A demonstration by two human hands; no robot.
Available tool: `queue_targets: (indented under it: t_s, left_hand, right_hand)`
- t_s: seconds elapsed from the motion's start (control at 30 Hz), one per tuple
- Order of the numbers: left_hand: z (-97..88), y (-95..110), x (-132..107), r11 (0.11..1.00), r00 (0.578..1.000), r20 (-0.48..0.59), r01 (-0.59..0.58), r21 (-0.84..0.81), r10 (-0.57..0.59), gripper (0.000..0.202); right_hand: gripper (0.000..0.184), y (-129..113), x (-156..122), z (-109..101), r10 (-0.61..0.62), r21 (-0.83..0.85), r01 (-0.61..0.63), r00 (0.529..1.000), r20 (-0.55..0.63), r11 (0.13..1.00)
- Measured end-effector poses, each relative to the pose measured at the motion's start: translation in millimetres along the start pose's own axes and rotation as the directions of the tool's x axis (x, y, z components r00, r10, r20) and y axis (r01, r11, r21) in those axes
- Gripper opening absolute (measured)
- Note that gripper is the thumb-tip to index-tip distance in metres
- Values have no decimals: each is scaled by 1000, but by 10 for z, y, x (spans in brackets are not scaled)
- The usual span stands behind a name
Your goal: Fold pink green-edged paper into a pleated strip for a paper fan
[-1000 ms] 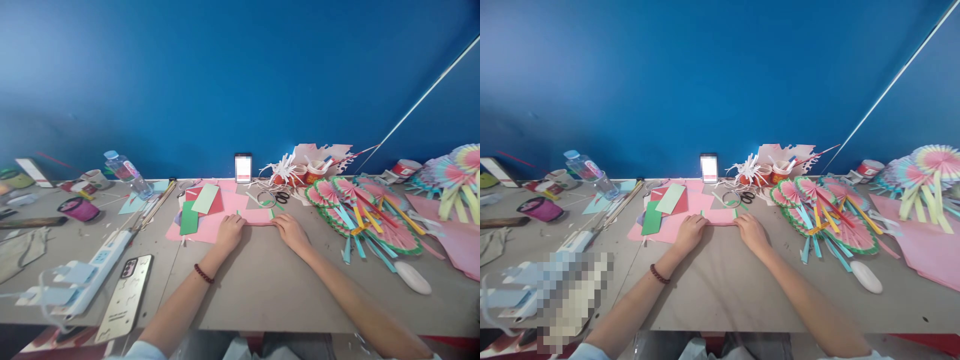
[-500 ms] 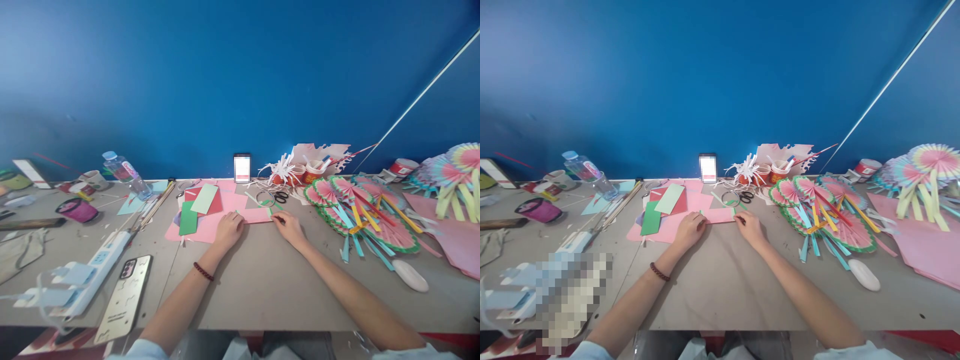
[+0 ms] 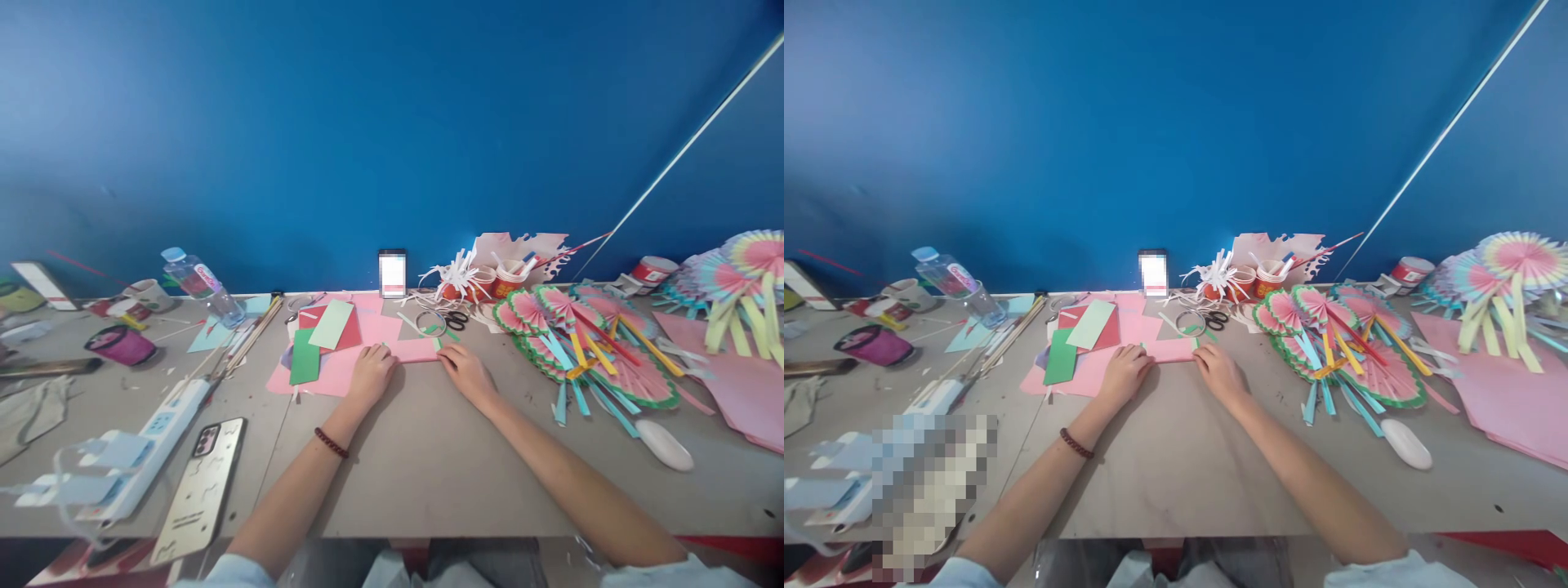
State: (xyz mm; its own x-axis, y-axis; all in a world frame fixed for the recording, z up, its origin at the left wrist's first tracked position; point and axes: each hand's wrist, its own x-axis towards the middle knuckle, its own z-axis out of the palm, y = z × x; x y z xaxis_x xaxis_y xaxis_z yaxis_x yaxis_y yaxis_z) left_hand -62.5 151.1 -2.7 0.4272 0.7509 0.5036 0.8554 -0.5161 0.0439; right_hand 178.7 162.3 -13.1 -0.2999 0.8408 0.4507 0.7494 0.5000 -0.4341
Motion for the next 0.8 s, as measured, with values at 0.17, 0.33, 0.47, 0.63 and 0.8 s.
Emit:
queue_targets:
  t_s: [0.17,0.33,0.47,0.63,0.8]
  left_hand:
    - [-20,9,1,995,998,41,-48,83,44,22]
    - [-23,42,-3,983,995,57,-85,162,76,22]
    - [-18,72,2,978,992,86,-107,181,93,17]
    - [-16,116,-4,979,993,92,-87,187,71,18]
    - [-16,168,-17,973,995,92,-55,224,35,23]
  right_hand:
    - [23,-27,-21,-28,-88,-88,88,996,4,992]
    - [22,-51,-37,-28,-124,-195,128,992,36,972]
    - [21,-71,-39,-27,-125,-242,133,991,47,961]
    - [20,-133,-36,-70,-96,-357,132,989,116,925]
    - [20,-203,-57,-107,-84,-384,141,983,161,912]
